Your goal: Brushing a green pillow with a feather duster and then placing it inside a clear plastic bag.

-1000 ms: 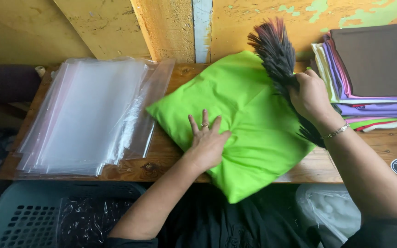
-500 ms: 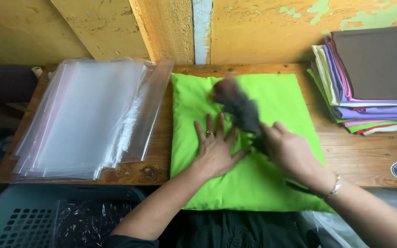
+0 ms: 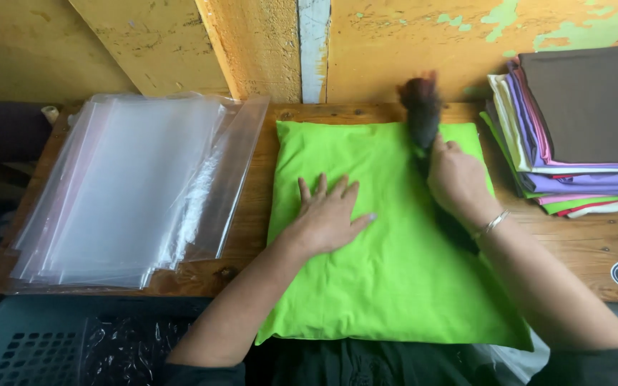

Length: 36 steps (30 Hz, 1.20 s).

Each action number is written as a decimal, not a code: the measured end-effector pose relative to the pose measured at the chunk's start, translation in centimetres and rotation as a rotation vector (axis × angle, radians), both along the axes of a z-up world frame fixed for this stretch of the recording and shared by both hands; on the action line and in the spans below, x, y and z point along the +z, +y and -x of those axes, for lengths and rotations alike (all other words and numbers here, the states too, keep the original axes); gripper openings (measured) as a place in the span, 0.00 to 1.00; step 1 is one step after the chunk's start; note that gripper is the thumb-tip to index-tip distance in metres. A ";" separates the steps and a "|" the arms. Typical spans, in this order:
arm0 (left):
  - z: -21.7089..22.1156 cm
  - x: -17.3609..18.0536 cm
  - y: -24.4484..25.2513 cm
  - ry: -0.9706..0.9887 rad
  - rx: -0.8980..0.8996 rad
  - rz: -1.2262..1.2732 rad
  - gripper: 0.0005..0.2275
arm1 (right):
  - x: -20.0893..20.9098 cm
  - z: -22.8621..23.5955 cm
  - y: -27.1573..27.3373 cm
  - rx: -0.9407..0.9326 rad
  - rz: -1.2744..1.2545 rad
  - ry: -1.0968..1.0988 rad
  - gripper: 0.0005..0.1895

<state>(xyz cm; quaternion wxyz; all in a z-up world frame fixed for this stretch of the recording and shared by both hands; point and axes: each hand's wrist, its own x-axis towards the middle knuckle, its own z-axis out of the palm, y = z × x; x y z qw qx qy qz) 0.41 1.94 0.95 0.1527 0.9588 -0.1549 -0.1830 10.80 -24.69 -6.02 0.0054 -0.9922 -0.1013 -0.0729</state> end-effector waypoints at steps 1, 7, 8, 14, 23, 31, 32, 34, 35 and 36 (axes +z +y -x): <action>-1.6 -0.1 -0.1 0.002 0.000 0.004 0.33 | 1.3 2.3 2.4 0.000 0.004 0.002 0.28; -7.0 -5.5 1.0 -0.040 0.203 -0.333 0.31 | 0.6 9.6 7.8 0.345 0.031 0.234 0.36; -6.6 -4.4 1.4 -0.057 0.246 -0.256 0.32 | -1.0 8.6 6.2 0.299 0.118 0.120 0.35; -6.2 -6.3 1.6 -0.265 0.268 -0.143 0.34 | -5.7 -0.3 -7.1 -0.158 0.261 -0.016 0.31; -7.2 -8.9 1.9 -0.488 0.252 0.122 0.30 | 0.2 7.4 7.2 0.490 0.077 -0.081 0.34; -9.1 -13.1 3.4 -1.090 0.566 0.848 0.19 | -0.9 0.0 8.2 0.295 0.025 0.154 0.25; -9.1 -13.5 3.5 -1.043 0.563 0.902 0.23 | -0.3 2.2 9.7 0.401 0.013 0.172 0.26; -9.1 -13.9 3.3 -0.995 0.559 0.952 0.28 | 0.1 4.1 11.8 0.510 -0.003 0.189 0.27; -9.2 -14.0 3.1 -1.015 0.526 0.950 0.30 | -0.1 3.8 12.4 0.502 -0.012 0.211 0.27; -9.2 -14.1 3.0 -1.037 0.497 0.948 0.32 | -0.3 3.5 13.1 0.497 -0.018 0.234 0.26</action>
